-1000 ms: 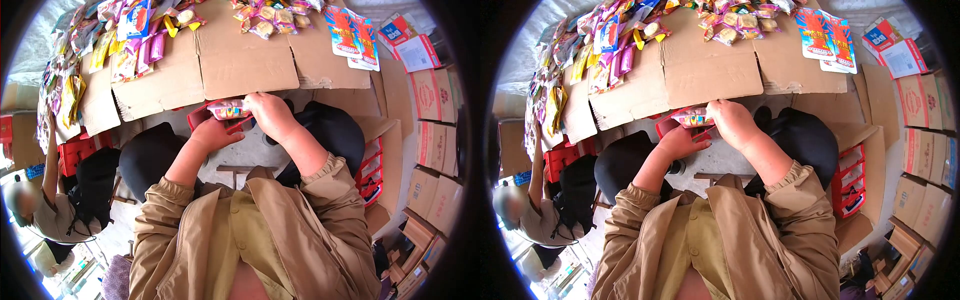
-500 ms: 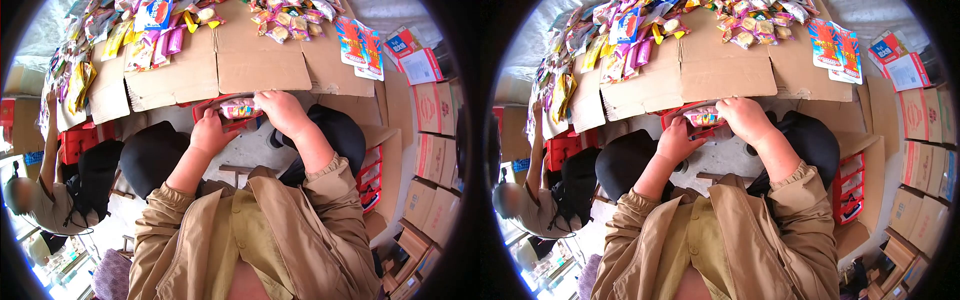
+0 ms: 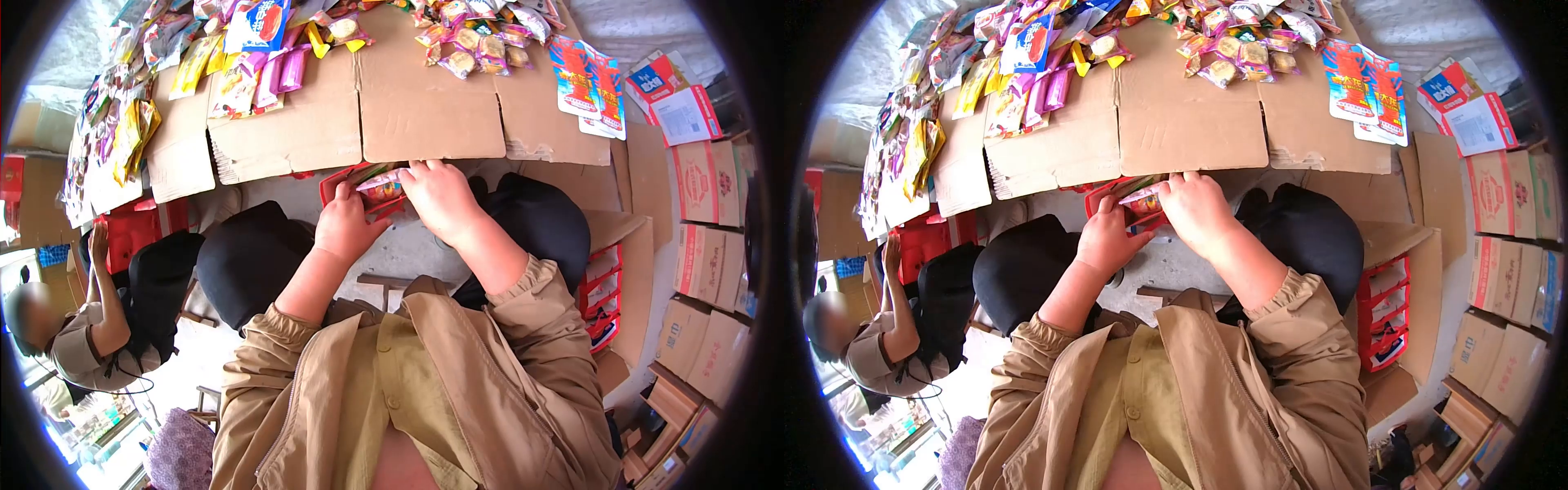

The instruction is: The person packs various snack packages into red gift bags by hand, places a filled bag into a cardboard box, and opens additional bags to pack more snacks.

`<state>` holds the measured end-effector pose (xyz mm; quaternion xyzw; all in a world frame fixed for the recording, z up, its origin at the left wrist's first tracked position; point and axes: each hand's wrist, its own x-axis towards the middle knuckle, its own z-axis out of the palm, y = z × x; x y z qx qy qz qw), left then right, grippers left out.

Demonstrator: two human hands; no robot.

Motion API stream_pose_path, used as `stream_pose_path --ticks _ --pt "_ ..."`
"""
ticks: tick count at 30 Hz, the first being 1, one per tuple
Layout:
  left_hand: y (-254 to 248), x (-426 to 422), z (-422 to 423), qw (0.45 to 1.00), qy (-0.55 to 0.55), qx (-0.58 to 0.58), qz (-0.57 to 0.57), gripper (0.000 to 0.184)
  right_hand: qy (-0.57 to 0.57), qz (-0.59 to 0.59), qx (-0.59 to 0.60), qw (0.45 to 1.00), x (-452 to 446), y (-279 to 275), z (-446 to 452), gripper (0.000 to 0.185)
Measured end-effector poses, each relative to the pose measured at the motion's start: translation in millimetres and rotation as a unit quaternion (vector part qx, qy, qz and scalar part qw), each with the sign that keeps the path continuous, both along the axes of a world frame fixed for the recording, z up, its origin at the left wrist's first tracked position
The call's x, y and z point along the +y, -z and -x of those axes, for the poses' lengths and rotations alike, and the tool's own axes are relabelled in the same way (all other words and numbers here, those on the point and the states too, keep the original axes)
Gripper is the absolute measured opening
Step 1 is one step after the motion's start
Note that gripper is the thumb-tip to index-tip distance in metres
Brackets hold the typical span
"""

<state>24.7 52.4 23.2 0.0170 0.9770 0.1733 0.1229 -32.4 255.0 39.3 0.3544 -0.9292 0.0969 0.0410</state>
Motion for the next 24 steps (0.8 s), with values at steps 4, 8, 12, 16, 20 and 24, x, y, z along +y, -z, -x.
stream_pose_path --ticks 4,8,12,16,20,24 --pt "1.4 0.2 -0.2 1.0 0.001 0.009 -0.017 0.073 -0.063 0.09 -0.036 0.993 -8.8 -9.9 -4.1 0.024" --pt "3.9 1.9 2.9 1.0 0.006 -0.015 -0.019 0.089 -0.036 0.064 -0.163 0.984 -16.0 12.3 -7.8 0.046" --pt "9.0 4.0 1.0 1.0 -0.004 -0.016 -0.008 0.088 -0.012 -0.053 -0.198 0.979 -22.4 15.2 2.1 0.059" --pt "4.5 3.6 0.1 1.0 0.01 -0.022 -0.002 0.074 -0.026 -0.116 -0.227 0.967 -27.9 28.4 8.0 0.062" --pt "7.4 0.6 -2.6 1.0 0.03 -0.007 -0.001 0.065 -0.032 -0.135 -0.194 0.971 -30.0 30.6 8.7 0.05" --pt "10.0 -12.1 -5.3 0.999 0.048 -0.002 -0.025 0.033 -0.065 -0.093 -0.123 0.986 -29.8 32.7 7.6 0.018"
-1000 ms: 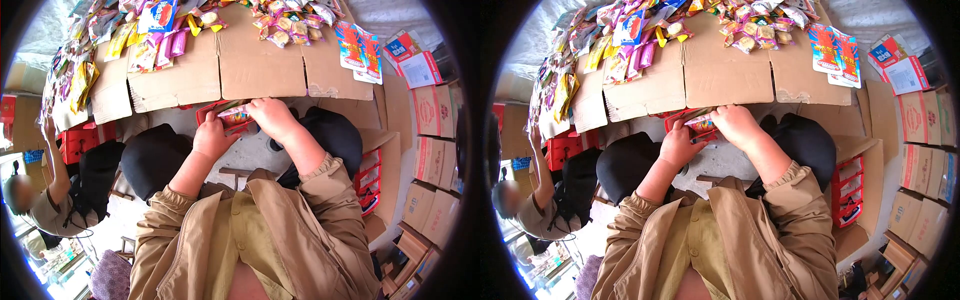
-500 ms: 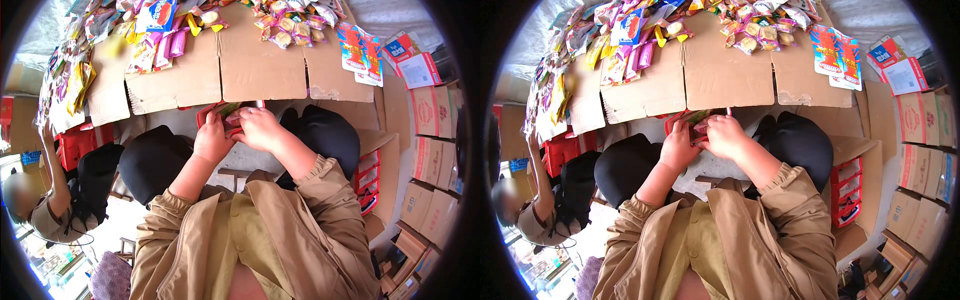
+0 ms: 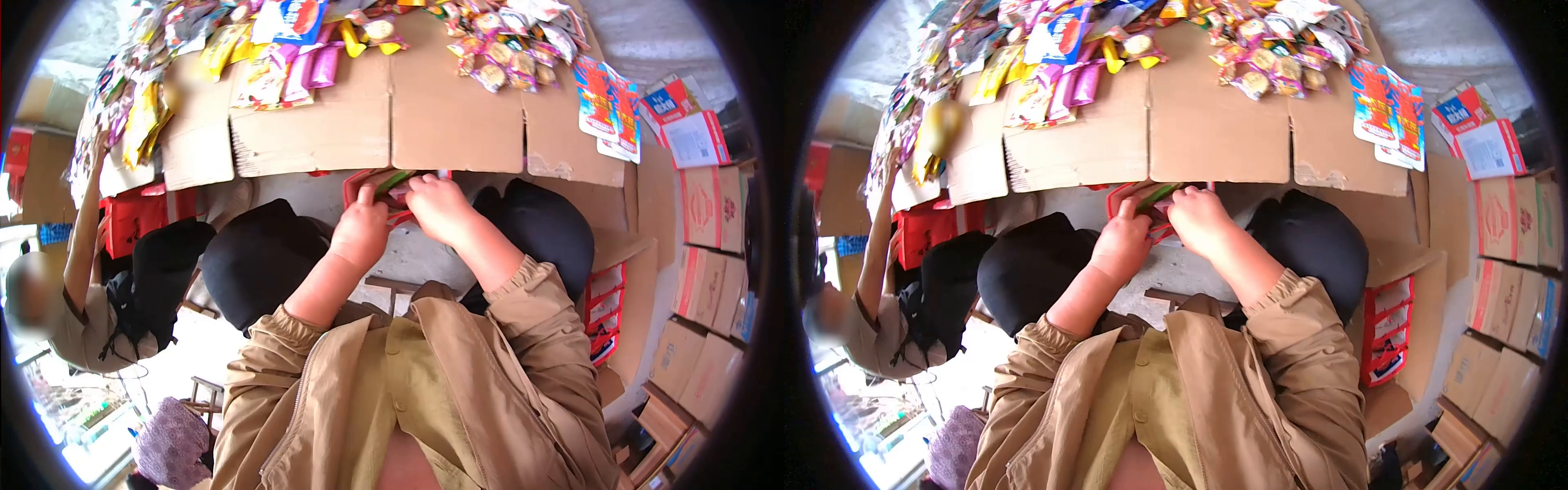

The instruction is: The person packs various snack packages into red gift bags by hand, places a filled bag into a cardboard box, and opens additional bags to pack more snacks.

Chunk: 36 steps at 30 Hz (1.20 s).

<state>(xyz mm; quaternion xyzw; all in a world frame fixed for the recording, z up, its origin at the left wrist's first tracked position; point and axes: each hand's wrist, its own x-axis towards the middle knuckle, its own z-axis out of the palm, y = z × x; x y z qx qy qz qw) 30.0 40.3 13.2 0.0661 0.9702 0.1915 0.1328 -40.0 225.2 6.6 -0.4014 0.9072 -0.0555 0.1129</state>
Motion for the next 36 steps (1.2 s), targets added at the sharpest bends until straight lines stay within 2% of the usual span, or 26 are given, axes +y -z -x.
stream_pose_path --ticks 1,2,3,4,5,6,8,10,11,12,13,16,18,20,21,24,26,28,30,32,33,36 --pt "-2.0 1.6 -1.4 1.0 -0.018 -0.015 0.019 0.016 -0.008 0.063 0.007 0.998 0.0 -4.1 -1.9 0.017" --pt "22.8 -5.7 -5.7 0.994 0.072 0.023 0.074 0.018 -0.031 0.153 0.019 0.988 -1.0 -9.5 0.4 0.017" --pt "22.1 -8.5 -10.6 0.983 0.123 0.087 0.101 0.021 -0.05 0.181 0.024 0.982 -3.2 -23.8 0.8 0.021" --pt "16.1 -7.7 -14.4 0.997 0.054 0.047 0.028 0.021 -0.064 0.24 0.045 0.968 -8.8 -31.3 -0.9 0.015" --pt "15.1 -8.2 -20.6 0.995 0.05 0.083 0.012 0.02 -0.064 0.207 0.015 0.976 -11.2 -44.4 -2.2 0.02" --pt "3.4 -10.8 -22.0 0.996 0.039 0.048 -0.057 0.022 -0.051 0.202 -0.001 0.978 -12.9 -44.0 -3.8 0.027" --pt "2.6 -6.8 -28.6 0.998 0.063 0.011 0.013 0.03 -0.024 0.12 -0.013 0.992 -7.5 -33.4 -1.0 0.031" --pt "-4.3 -8.7 -33.2 0.997 0.065 0.033 -0.024 0.042 -0.009 0.075 -0.005 0.997 -1.4 -22.8 4.6 0.031" --pt "-5.1 -11.7 -38.4 0.992 0.062 0.096 -0.051 0.046 0.024 0.049 -0.041 0.998 -6.5 -38.6 3.0 0.031" --pt "-6.8 -16.7 -44.4 0.983 0.062 0.157 -0.077 0.051 0.019 0.041 -0.025 0.999 -5.4 -38.4 3.5 0.027" --pt "-17.8 -21.1 -49.6 0.982 0.045 0.16 -0.092 0.055 0.011 0.061 -0.021 0.998 -1.7 -32.2 3.8 0.026" --pt "-42.2 -49.1 -57.5 0.977 0.03 0.197 -0.075 0.054 -0.002 0.086 -0.012 0.996 -1.8 -30.8 -1.2 0.024" --pt "-55.8 -77.1 -61.9 0.974 -0.001 0.218 -0.053 0.045 -0.003 0.092 -0.007 0.996 -0.6 -34.3 -3.2 0.022" --pt "-73.2 -111.9 -72.7 0.96 -0.052 0.274 -0.003 0.039 0.031 0.055 -0.036 0.997 0.6 -30.1 1.0 0.018" --pt "-80.7 -130.1 -78.2 0.954 -0.089 0.285 0.023 0.039 0.052 0.079 -0.051 0.994 4.4 -16.4 4.2 0.013" --pt "-105.1 -171.0 -97.0 0.93 -0.202 0.29 0.106 0.037 0.049 0.087 -0.047 0.994 8.7 -8.1 7.9 0.014" --pt "-86.8 -189.8 -106.4 0.902 -0.279 0.312 0.107 0.035 0.047 0.107 -0.04 0.992 11.1 -2.4 9.9 0.016" --pt "-80.5 -188.6 -107.8 0.897 -0.382 0.223 0.018 0.037 0.078 0.111 -0.053 0.989 11.9 -4.0 11.7 0.019" --pt "-79.3 -189.0 -106.6 0.888 -0.316 0.324 0.08 0.034 0.083 0.114 -0.023 0.99 10.3 -6.0 9.1 0.021" --pt "-80.2 -192.6 -107.9 0.912 -0.29 0.282 0.069 0.033 0.111 0.126 -0.09 0.982 11.1 -2.2 16.6 0.016" --pt "-81.2 -194.6 -109.7 0.91 -0.292 0.285 0.071 0.033 0.131 0.095 -0.128 0.978 6.9 -12.3 18.1 0.018" --pt "-80.9 -200.1 -112.8 0.897 -0.34 0.278 0.044 0.032 0.131 0.11 -0.148 0.974 9.8 0.5 25.0 0.019"
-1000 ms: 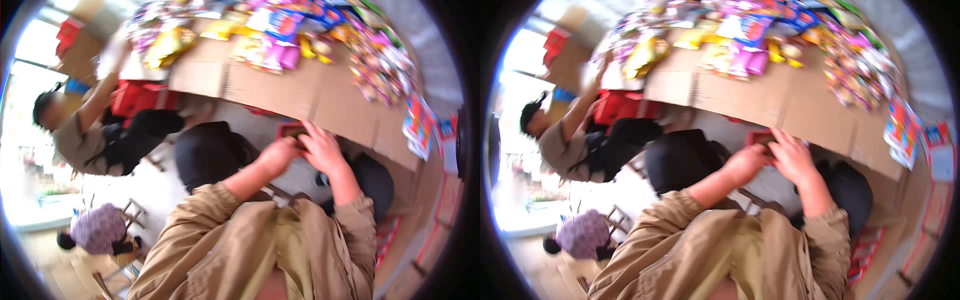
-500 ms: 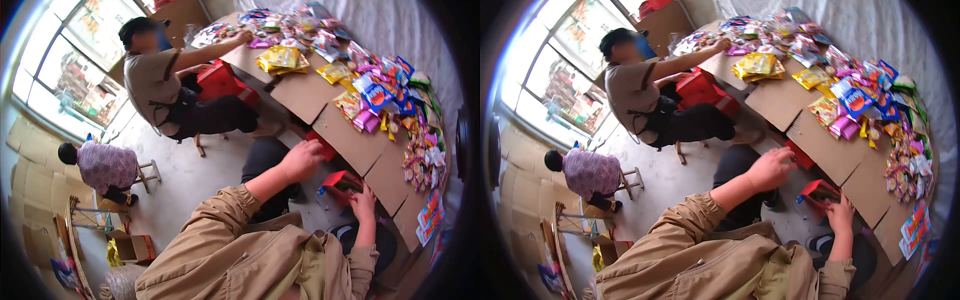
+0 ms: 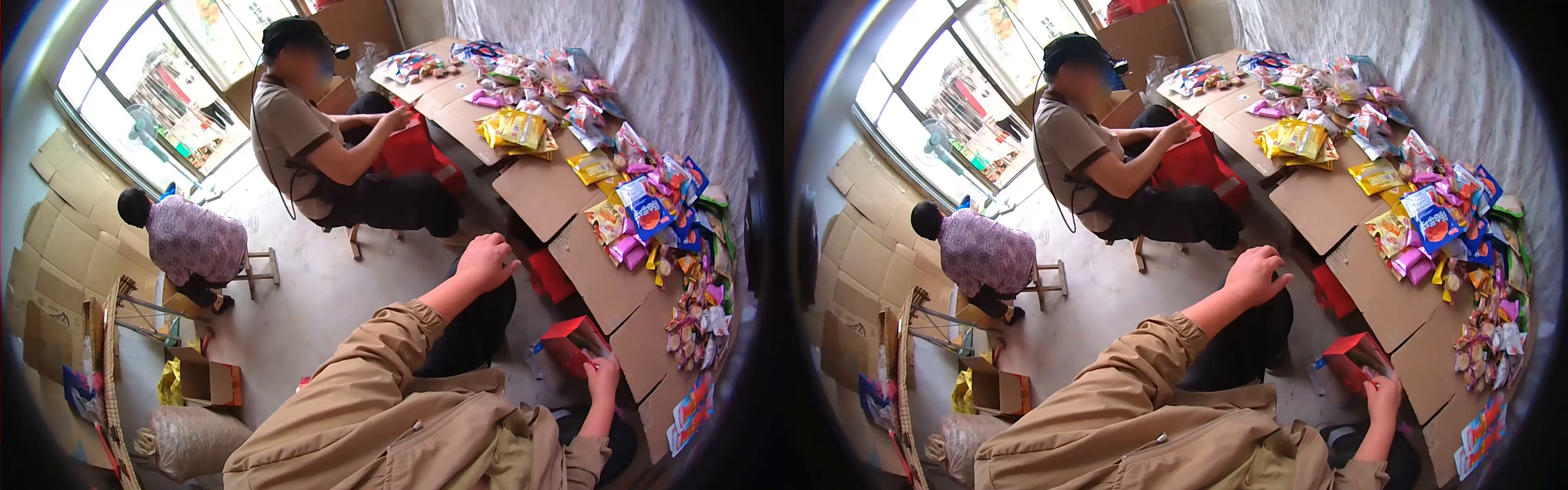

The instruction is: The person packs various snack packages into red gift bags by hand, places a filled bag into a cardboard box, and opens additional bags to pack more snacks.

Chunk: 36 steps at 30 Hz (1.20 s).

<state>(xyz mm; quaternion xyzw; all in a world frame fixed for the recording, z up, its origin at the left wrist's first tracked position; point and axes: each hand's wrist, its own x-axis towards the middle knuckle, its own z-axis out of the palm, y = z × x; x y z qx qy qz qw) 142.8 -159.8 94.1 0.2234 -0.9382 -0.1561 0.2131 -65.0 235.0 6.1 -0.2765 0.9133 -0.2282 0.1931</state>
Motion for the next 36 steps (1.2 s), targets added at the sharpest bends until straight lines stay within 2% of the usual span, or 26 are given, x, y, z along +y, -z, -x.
stream_pose_path --ticks 1,3,6,9,11,15,21,29,34,36 --pt "1.5 -1.7 -0.8 1.0 0.001 -0.001 0.002 0.032 0.0 0.002 0.001 1.0 1.6 7.0 -0.7 0.019" --pt "3.7 -3.9 -2.3 1.0 0.0 -0.002 0.003 0.031 -0.037 0.079 0.117 0.989 2.8 16.1 -5.4 0.024" --pt "4.3 -5.4 -3.7 1.0 -0.008 0.006 0.016 0.03 -0.047 0.066 0.14 0.987 2.2 12.6 -10.7 0.023" --pt "5.1 -3.7 -2.6 1.0 -0.011 0.01 0.003 0.03 -0.039 0.02 0.149 0.988 1.4 2.9 -18.1 0.024" --pt "4.8 -1.9 -0.9 1.0 -0.014 -0.006 0.0 0.031 -0.036 0.013 0.157 0.987 7.6 15.6 -13.4 0.024" --pt "1.7 3.2 2.5 1.0 -0.01 -0.011 -0.009 0.031 -0.046 -0.036 0.159 0.986 5.5 -4.9 -22.9 0.028" --pt "-2.6 10.7 9.6 1.0 -0.004 -0.025 -0.018 0.033 -0.071 -0.017 0.171 0.983 4.7 -12.0 -28.9 0.032" --pt "-6.4 19.6 16.3 0.999 0.008 -0.036 -0.007 0.033 -0.073 -0.006 0.196 0.978 12.8 3.0 -25.2 0.028" --pt "-7.3 23.9 22.7 0.999 0.019 -0.034 -0.011 0.034 -0.093 -0.011 0.208 0.974 13.7 -8.6 -29.6 0.029" --pt "-8.3 25.9 26.0 0.999 0.025 -0.039 -0.012 0.034 -0.125 0.044 0.214 0.968 7.5 -20.7 -39.2 0.033"
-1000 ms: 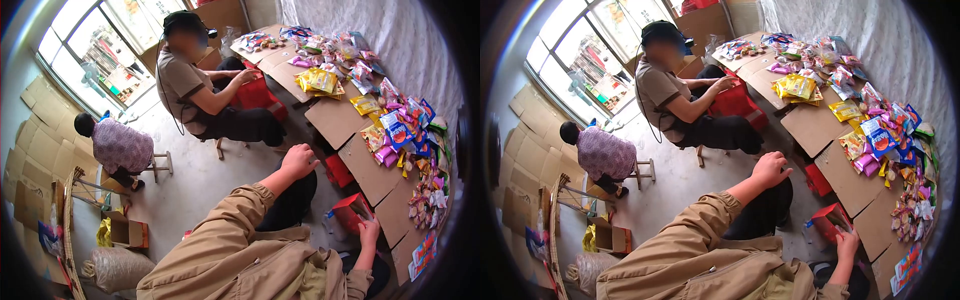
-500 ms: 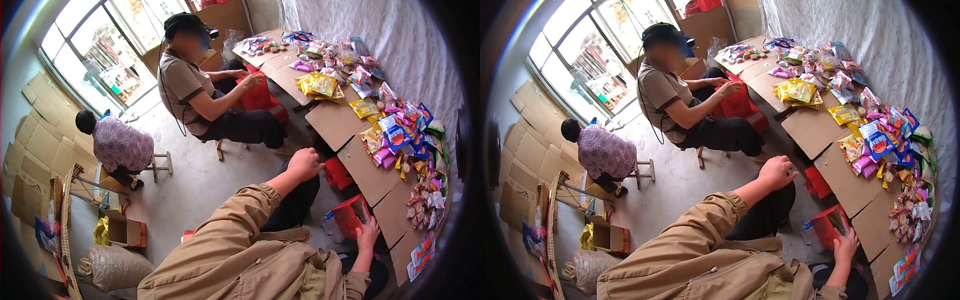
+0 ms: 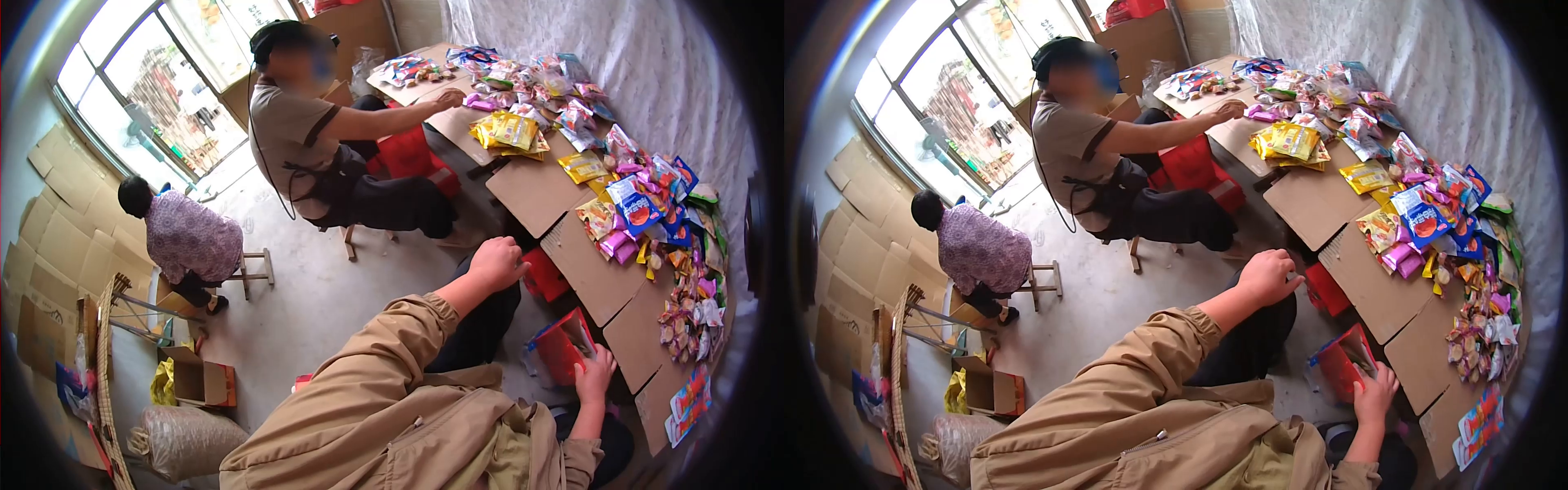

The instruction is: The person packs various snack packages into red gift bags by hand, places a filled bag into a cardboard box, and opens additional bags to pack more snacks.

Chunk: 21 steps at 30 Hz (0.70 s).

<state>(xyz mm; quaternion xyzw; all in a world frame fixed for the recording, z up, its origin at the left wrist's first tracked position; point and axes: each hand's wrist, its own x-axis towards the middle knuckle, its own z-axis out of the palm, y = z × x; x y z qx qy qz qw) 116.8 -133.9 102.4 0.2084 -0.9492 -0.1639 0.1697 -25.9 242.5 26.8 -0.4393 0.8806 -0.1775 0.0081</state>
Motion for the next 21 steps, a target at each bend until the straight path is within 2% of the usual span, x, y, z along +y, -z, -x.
stream_pose_path --ticks 1,6,8,9,12,16,21 --pt "-0.1 1.0 1.6 1.0 0.001 -0.004 0.006 0.034 -0.016 0.016 0.02 1.0 -2.5 -4.4 -3.8 0.037" --pt "3.8 5.0 10.6 1.0 0.019 -0.001 0.01 0.036 -0.039 -0.007 0.014 0.999 1.9 -28.4 -21.8 0.035" --pt "2.1 7.6 14.9 0.999 0.024 -0.021 0.014 0.038 -0.061 -0.015 -0.015 0.998 9.5 -31.8 -25.9 0.031" --pt "1.7 9.5 16.6 0.999 0.024 -0.017 0.014 0.038 -0.065 -0.008 -0.025 0.998 12.1 -33.8 -28.9 0.023" --pt "0.4 14.9 19.3 0.999 0.026 -0.034 0.008 0.039 -0.068 -0.015 -0.037 0.997 21.5 -40.0 -36.8 0.019" --pt "0.5 20.9 19.9 0.999 0.044 -0.028 0.003 0.04 -0.046 0.005 -0.075 0.996 35.1 -36.7 -45.2 0.021" --pt "2.9 22.1 18.2 0.999 0.045 -0.01 0.005 0.039 -0.043 0.006 -0.059 0.997 35.0 -50.5 -52.0 0.023"
